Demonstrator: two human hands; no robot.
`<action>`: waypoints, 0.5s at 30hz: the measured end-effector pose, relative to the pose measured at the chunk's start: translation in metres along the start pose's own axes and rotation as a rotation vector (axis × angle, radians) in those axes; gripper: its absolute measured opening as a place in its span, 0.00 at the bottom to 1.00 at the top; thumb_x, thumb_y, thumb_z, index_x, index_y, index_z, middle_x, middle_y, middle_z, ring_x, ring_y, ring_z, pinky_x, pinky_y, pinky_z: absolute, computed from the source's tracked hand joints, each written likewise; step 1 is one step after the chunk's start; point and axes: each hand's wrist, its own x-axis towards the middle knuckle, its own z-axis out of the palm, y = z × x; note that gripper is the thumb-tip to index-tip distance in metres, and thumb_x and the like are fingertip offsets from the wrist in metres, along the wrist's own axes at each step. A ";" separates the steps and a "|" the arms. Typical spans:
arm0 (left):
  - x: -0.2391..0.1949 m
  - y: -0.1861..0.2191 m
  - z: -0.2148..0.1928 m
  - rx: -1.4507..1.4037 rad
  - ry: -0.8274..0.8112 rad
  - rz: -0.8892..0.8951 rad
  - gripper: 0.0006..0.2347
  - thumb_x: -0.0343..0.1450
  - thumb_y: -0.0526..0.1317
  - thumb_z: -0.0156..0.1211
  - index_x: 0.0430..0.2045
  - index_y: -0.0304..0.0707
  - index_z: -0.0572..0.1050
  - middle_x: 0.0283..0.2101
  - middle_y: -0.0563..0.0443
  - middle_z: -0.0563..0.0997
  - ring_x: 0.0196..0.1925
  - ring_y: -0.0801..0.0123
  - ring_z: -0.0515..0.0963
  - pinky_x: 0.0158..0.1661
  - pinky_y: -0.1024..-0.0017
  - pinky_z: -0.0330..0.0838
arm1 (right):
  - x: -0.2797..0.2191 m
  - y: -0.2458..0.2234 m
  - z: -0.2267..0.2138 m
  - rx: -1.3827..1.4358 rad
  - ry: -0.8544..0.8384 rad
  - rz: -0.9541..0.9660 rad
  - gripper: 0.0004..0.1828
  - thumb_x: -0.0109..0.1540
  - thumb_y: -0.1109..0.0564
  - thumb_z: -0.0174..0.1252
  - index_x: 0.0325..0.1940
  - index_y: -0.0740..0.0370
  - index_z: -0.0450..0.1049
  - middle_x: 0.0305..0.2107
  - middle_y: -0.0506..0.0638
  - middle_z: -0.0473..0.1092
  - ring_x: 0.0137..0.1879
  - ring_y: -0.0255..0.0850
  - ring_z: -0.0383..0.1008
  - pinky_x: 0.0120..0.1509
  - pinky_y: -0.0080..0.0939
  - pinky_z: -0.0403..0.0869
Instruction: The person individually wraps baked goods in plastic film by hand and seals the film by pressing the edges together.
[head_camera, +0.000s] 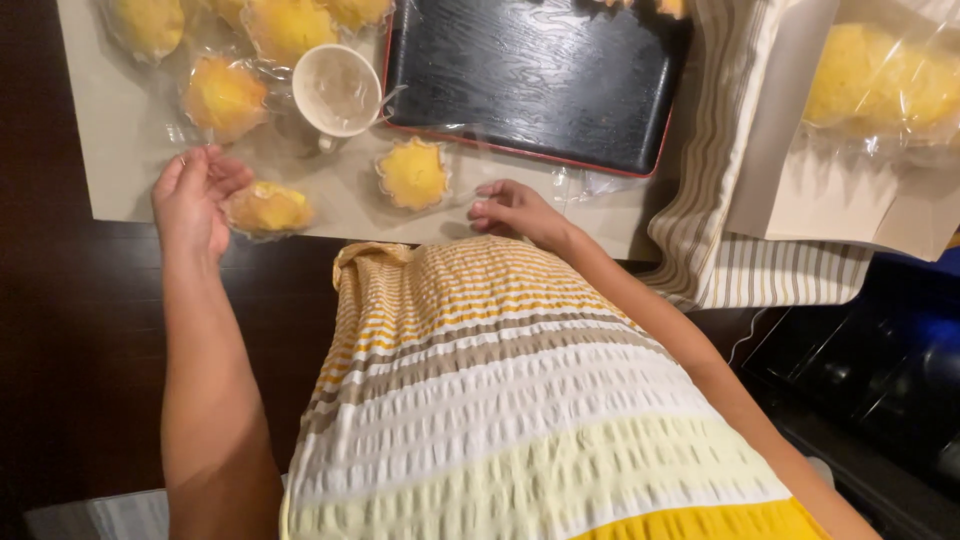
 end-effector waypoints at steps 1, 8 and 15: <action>0.018 -0.017 -0.011 -0.100 -0.046 0.085 0.08 0.81 0.41 0.53 0.43 0.35 0.75 0.36 0.50 0.82 0.37 0.67 0.84 0.36 0.73 0.71 | 0.011 0.005 -0.003 -0.053 0.021 -0.022 0.24 0.63 0.52 0.65 0.56 0.67 0.67 0.40 0.53 0.76 0.45 0.39 0.78 0.51 0.39 0.78; 0.045 -0.037 -0.018 -0.089 0.020 0.345 0.06 0.82 0.36 0.55 0.49 0.32 0.73 0.39 0.49 0.80 0.39 0.72 0.81 0.42 0.74 0.79 | 0.026 0.032 -0.040 -0.813 0.268 -0.301 0.15 0.59 0.58 0.69 0.45 0.66 0.74 0.33 0.53 0.76 0.36 0.35 0.74 0.41 0.37 0.75; 0.038 -0.040 -0.018 0.101 0.111 0.472 0.12 0.81 0.35 0.57 0.57 0.33 0.67 0.47 0.51 0.79 0.47 0.77 0.81 0.45 0.76 0.79 | -0.015 0.026 -0.043 -0.883 0.524 -0.165 0.24 0.70 0.46 0.61 0.31 0.70 0.76 0.21 0.60 0.70 0.30 0.39 0.66 0.37 0.45 0.70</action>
